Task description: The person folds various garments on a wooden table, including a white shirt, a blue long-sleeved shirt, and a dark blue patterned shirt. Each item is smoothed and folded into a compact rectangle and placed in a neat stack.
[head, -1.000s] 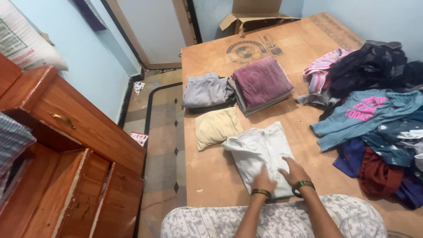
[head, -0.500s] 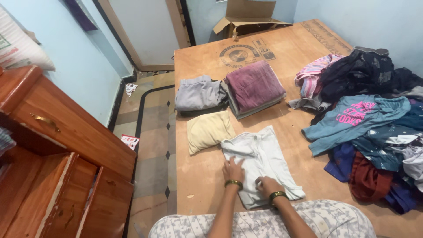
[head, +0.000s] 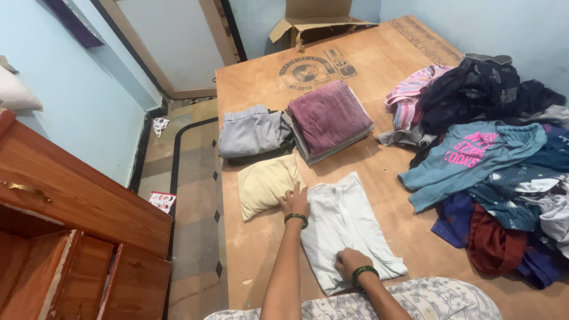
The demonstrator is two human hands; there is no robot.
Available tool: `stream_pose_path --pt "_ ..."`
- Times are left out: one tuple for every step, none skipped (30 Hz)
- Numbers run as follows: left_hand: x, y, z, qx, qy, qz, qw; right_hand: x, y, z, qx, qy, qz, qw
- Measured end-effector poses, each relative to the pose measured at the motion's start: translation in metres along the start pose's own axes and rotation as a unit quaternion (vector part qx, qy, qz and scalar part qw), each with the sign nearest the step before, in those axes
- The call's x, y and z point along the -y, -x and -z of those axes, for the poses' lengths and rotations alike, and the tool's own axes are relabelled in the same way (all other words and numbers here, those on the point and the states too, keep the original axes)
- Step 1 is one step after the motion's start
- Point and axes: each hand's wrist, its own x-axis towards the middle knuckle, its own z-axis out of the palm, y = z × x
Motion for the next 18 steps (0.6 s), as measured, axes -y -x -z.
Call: stream_pose_path --pt "0.001 0.003 0.001 0.060 -0.034 0.019 0.997 0.001 -0.001 0.000 0.000 0.005 0.004 1.000" --pt "0.001 0.003 0.001 0.119 -0.067 0.037 0.990 0.001 -0.002 0.001 -0.002 0.011 0.006 1.000" --pt "0.003 0.004 0.001 0.111 -0.085 0.023 0.990 0.001 -0.003 0.001 -0.004 0.016 0.008 1.000" --pt "0.005 0.006 0.000 0.104 -0.102 0.008 0.989 0.001 -0.001 0.000 -0.003 0.013 0.005 1.000" --pt "0.006 0.007 -0.001 0.098 -0.118 -0.006 0.988 0.000 -0.001 -0.001 -0.002 0.009 0.003 1.000" --pt "0.005 0.004 -0.001 0.061 -0.097 -0.006 0.993 0.000 -0.002 -0.001 -0.002 0.006 0.001 1.000" --pt "0.003 -0.001 0.000 0.024 -0.075 -0.005 0.997 0.000 -0.002 0.000 0.007 0.003 -0.006 1.000" --pt "0.002 -0.004 0.002 -0.014 -0.054 -0.003 0.998 0.000 -0.003 0.000 0.017 0.001 -0.011 1.000" --pt "-0.001 -0.007 0.005 0.036 -0.038 0.013 0.999 0.000 -0.004 -0.001 0.026 -0.002 -0.017 1.000" --pt "-0.006 -0.012 0.008 0.084 -0.022 0.028 0.996 0.000 -0.005 -0.001 0.022 0.003 -0.015 1.000" --pt "-0.010 -0.015 0.011 0.131 -0.006 0.044 0.990 0.000 -0.007 -0.001 0.019 0.007 -0.013 1.000" --pt "-0.014 -0.017 0.013 0.159 0.016 0.066 0.985 -0.001 -0.007 -0.002 0.016 0.014 -0.010 1.000" --pt "-0.017 -0.018 0.015 0.185 0.037 0.088 0.978 -0.002 -0.007 -0.003 0.014 0.016 -0.008 1.000" --pt "-0.017 -0.019 0.016 0.211 0.057 0.110 0.969 -0.002 -0.008 -0.005 0.012 0.016 -0.004 1.000" --pt "-0.015 -0.020 0.017 0.238 0.025 0.103 0.966 -0.002 -0.009 -0.007 0.010 0.016 -0.001 1.000" --pt "-0.014 -0.021 0.017 0.264 -0.007 0.095 0.960 -0.002 -0.008 -0.008 0.007 0.015 0.001 1.000" --pt "-0.012 -0.023 0.017 0.290 -0.039 0.086 0.952 -0.003 -0.008 -0.008 0.003 0.014 0.002 1.000" --pt "-0.010 -0.027 0.016 0.296 -0.023 0.074 0.952 -0.003 -0.010 -0.007 -0.002 0.012 0.004 1.000"
